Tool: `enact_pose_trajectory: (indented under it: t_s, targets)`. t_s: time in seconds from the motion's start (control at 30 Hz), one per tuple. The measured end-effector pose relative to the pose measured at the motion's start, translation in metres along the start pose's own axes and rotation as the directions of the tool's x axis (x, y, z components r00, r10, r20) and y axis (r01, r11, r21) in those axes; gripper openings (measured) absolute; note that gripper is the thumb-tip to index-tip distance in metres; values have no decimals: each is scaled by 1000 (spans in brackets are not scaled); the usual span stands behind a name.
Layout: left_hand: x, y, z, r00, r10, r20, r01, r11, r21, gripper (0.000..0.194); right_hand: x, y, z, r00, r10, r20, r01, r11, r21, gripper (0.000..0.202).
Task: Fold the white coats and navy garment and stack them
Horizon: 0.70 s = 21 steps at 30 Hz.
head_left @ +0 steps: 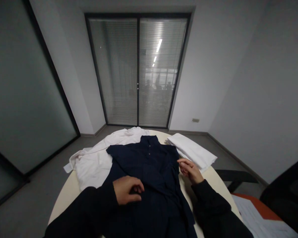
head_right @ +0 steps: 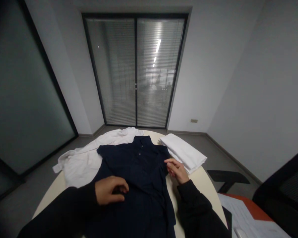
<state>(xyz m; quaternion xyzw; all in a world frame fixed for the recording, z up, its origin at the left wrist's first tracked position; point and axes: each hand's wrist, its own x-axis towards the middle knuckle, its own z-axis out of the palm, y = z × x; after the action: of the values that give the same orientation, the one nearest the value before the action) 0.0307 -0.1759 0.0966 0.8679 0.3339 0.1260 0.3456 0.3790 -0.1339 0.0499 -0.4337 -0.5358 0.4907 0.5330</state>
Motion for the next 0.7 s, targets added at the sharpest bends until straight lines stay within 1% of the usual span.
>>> enact_pose_trajectory:
  t_s: [0.03,0.1,0.2,0.3,0.37,0.4,0.47,0.57,0.63,0.7]
  targets:
    - [-1,7,10,997,17,75,-22,998,67,30,3,2,-2,999,-23,-40,21,999,-48,43]
    - [-3,16,26,985,-2,172,-28,985,170,40,7,6,-3,998,-31,-53,22,988,-156,45]
    - [-6,26,41,973,-41,228,-20,965,261,45,9,10,-3,1000,-12,-1,11,956,-293,49]
    - [-10,28,52,955,-12,297,-76,955,285,47,7,12,0,1000,-16,15,21,906,-423,48]
    - [-12,25,64,933,24,358,-130,953,273,50,5,11,2,999,-25,42,43,863,-504,44]
    - [-13,21,72,926,35,377,-145,952,269,49,4,10,3,998,-18,58,47,840,-541,46]
    - [-15,12,89,922,26,387,-137,955,263,42,2,8,4,997,25,78,28,794,-607,56]
    - [-13,1,110,918,-5,396,-101,964,247,21,2,9,2,995,92,43,-37,723,-690,63]
    - [-7,0,114,897,15,441,-121,969,214,16,3,12,-2,998,64,-11,-50,658,-751,61]
    - [0,6,110,877,72,475,-170,971,168,14,5,16,-5,995,-25,-102,-69,577,-814,55]
